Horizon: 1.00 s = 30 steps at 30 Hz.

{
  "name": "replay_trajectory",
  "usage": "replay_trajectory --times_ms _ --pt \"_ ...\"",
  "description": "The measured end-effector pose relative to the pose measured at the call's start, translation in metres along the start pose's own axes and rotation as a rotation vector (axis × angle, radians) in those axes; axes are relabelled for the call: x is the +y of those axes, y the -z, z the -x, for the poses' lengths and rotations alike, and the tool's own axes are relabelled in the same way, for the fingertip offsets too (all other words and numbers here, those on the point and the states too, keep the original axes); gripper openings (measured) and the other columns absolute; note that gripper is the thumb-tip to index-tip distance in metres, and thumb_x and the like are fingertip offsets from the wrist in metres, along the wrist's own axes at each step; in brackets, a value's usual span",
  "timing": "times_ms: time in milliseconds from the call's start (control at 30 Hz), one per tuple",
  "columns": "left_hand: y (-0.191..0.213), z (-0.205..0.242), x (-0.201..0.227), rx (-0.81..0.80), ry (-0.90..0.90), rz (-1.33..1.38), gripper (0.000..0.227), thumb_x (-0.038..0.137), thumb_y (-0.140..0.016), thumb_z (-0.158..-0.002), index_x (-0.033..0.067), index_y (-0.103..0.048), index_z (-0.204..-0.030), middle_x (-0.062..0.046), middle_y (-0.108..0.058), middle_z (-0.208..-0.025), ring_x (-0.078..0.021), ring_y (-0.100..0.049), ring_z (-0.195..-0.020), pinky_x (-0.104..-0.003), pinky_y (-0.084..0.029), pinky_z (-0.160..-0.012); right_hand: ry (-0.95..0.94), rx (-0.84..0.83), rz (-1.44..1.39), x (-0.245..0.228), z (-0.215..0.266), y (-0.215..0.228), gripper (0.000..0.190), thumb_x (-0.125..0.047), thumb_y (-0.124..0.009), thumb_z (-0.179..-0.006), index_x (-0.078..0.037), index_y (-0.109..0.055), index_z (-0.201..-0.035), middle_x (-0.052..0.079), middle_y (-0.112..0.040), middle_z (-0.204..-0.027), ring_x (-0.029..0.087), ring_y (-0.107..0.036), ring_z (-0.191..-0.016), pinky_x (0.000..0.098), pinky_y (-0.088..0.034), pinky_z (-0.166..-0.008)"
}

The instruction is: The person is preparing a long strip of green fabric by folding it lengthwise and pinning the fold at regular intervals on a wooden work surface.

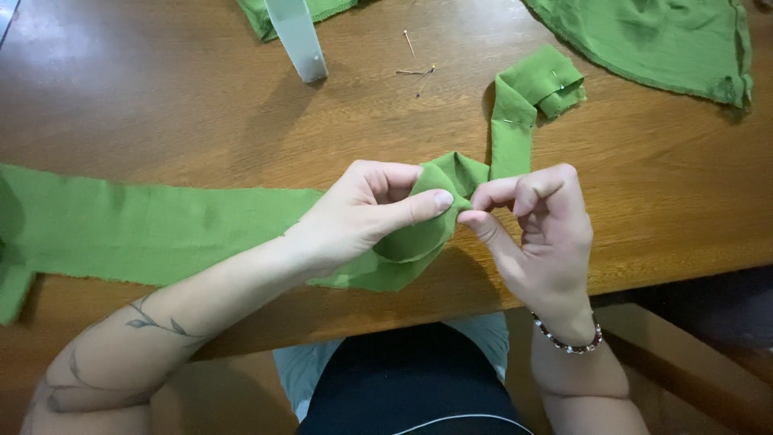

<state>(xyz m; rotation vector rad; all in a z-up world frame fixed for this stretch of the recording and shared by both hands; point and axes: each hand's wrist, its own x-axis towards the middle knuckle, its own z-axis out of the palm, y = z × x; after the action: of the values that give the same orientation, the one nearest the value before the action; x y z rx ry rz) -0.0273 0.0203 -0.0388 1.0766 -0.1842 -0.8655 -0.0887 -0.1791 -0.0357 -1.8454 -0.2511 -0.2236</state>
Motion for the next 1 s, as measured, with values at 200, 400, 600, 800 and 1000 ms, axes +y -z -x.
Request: replay_trajectory --times_ms 200,400,600,800,1000 --pt "0.001 0.002 0.004 -0.003 -0.152 -0.111 0.024 0.018 -0.068 -0.095 -0.0005 -0.073 -0.109 0.001 -0.071 -0.092 -0.0047 -0.063 -0.084 -0.02 -0.055 -0.077 -0.03 -0.006 0.024 -0.008 -0.002 0.004 0.042 0.001 -0.069 -0.092 -0.009 -0.028 -0.094 0.017 -0.061 -0.085 0.021 -0.064 -0.08 0.0267 -0.05 -0.078" --pt "0.0 0.005 0.007 0.023 -0.23 -0.243 0.019 0.01 -0.068 -0.095 -0.0003 -0.074 -0.11 0.001 -0.072 -0.094 -0.0031 -0.062 -0.086 -0.019 -0.055 -0.076 -0.041 -0.021 0.043 -0.01 -0.004 0.003 0.044 0.002 -0.069 -0.091 -0.009 -0.027 -0.093 0.015 -0.059 -0.083 0.019 -0.062 -0.079 0.0263 -0.046 -0.079" --pt "-0.005 0.009 0.015 0.098 -0.304 -0.528 0.009 0.013 -0.069 -0.095 0.0081 -0.075 -0.1 0.01 -0.051 -0.072 -0.0011 -0.042 -0.067 -0.018 -0.038 -0.06 -0.075 -0.034 0.081 -0.013 -0.004 0.003 0.045 0.002 -0.071 -0.09 -0.01 -0.028 -0.093 0.011 -0.06 -0.084 0.017 -0.061 -0.078 0.0259 -0.045 -0.08" --pt "-0.001 0.006 0.005 0.137 -0.646 -0.975 0.012 0.012 -0.07 -0.095 0.0079 -0.065 -0.085 0.001 -0.06 -0.069 -0.0101 -0.048 -0.059 -0.025 -0.04 -0.055 -0.119 -0.015 0.194 -0.017 -0.006 -0.004 0.045 0.003 -0.074 -0.088 -0.009 -0.031 -0.091 0.005 -0.061 -0.081 0.013 -0.061 -0.075 0.0228 -0.046 -0.076" --pt "-0.006 0.009 0.013 0.17 -0.429 -0.731 0.026 0.015 -0.067 -0.097 0.0105 -0.054 -0.075 0.007 -0.037 -0.069 -0.0048 -0.033 -0.065 -0.021 -0.032 -0.057 -0.118 0.001 0.084 -0.009 -0.003 -0.002 0.043 0.0 -0.072 -0.092 -0.009 -0.03 -0.093 0.011 -0.061 -0.085 0.016 -0.063 -0.083 0.0235 -0.048 -0.08"
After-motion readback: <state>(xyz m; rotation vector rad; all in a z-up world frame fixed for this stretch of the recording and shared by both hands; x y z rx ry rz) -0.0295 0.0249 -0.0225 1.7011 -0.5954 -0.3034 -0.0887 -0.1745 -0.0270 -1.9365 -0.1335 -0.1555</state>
